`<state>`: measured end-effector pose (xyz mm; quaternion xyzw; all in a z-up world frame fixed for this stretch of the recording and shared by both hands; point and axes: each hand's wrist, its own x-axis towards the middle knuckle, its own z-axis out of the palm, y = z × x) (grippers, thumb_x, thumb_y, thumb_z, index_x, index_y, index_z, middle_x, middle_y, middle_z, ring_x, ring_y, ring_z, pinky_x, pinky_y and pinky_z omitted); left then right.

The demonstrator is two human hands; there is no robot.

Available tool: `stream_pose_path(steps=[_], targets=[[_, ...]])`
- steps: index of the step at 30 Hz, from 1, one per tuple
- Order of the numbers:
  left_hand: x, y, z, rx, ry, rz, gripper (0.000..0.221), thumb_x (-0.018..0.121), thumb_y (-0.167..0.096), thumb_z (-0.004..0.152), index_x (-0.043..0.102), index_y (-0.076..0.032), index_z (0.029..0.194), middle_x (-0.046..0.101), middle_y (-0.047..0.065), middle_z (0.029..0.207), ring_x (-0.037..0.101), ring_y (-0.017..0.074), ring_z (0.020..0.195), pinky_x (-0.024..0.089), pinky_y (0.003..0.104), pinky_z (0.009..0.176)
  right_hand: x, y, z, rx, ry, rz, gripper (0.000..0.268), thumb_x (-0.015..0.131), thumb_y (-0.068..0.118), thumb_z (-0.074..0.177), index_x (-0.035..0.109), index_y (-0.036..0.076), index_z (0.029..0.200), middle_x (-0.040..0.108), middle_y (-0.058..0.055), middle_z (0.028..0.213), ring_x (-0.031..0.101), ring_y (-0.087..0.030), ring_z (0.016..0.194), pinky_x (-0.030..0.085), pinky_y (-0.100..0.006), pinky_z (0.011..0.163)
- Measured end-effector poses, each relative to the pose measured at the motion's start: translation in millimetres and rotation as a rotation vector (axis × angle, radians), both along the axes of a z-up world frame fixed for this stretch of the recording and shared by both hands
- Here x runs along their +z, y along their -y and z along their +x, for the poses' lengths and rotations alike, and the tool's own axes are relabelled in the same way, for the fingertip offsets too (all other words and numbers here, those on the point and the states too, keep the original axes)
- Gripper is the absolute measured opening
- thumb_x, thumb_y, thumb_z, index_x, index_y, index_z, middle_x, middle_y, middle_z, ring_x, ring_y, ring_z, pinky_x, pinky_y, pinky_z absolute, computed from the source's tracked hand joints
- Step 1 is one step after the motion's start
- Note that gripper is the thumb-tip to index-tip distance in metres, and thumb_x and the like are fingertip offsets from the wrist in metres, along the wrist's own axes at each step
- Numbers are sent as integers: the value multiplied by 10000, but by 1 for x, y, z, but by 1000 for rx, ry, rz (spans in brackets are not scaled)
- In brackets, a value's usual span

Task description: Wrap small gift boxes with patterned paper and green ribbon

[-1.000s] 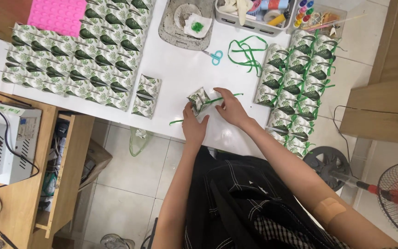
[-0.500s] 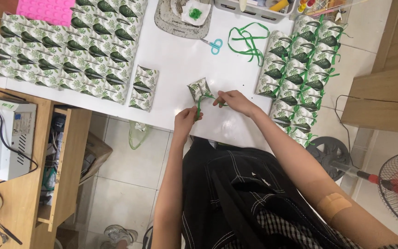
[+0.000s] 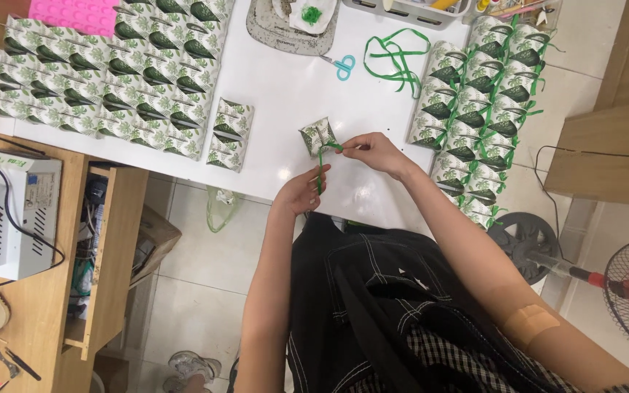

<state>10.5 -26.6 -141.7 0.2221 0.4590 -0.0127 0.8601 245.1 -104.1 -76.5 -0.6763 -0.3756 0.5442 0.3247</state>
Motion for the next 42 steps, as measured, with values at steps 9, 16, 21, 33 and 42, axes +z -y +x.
stream_pose_path(steps=[9,16,21,33,42], targets=[[15,17,-12,175,-143,726,240,683,-262,978,786,-75,1088,744,-23,1020,623,112,997,470,238,857,17,-1,-3,-48,-135,62,348,758,81,877,721,88,1223,785,-44,984,715,-82,904,557,-234,816],[80,19,4,155,-252,1168,193,737,-239,950,784,-56,993,744,85,1078,685,166,1023,524,304,821,21,-3,-19,-109,-196,118,418,727,46,907,697,88,1323,756,-63,1019,684,-95,932,536,-265,870],[95,11,14,135,-138,1454,143,741,-161,937,777,-42,1006,735,86,1243,622,192,1096,532,330,783,11,-5,-22,-140,-300,199,357,694,50,940,709,71,1297,763,-66,1125,712,-114,1023,576,-270,948],[43,-4,23,202,105,1002,185,730,-56,960,754,16,1129,783,80,1034,699,86,916,556,244,803,5,-6,-26,-218,-224,198,185,753,79,914,769,29,1091,786,-68,1027,737,-125,954,597,-273,866],[27,-12,22,173,184,1036,105,659,22,956,633,25,1057,731,98,988,739,139,978,569,251,809,4,-4,-27,-216,-85,235,145,779,126,903,804,92,1041,762,-14,1003,618,-52,801,518,-219,736]])
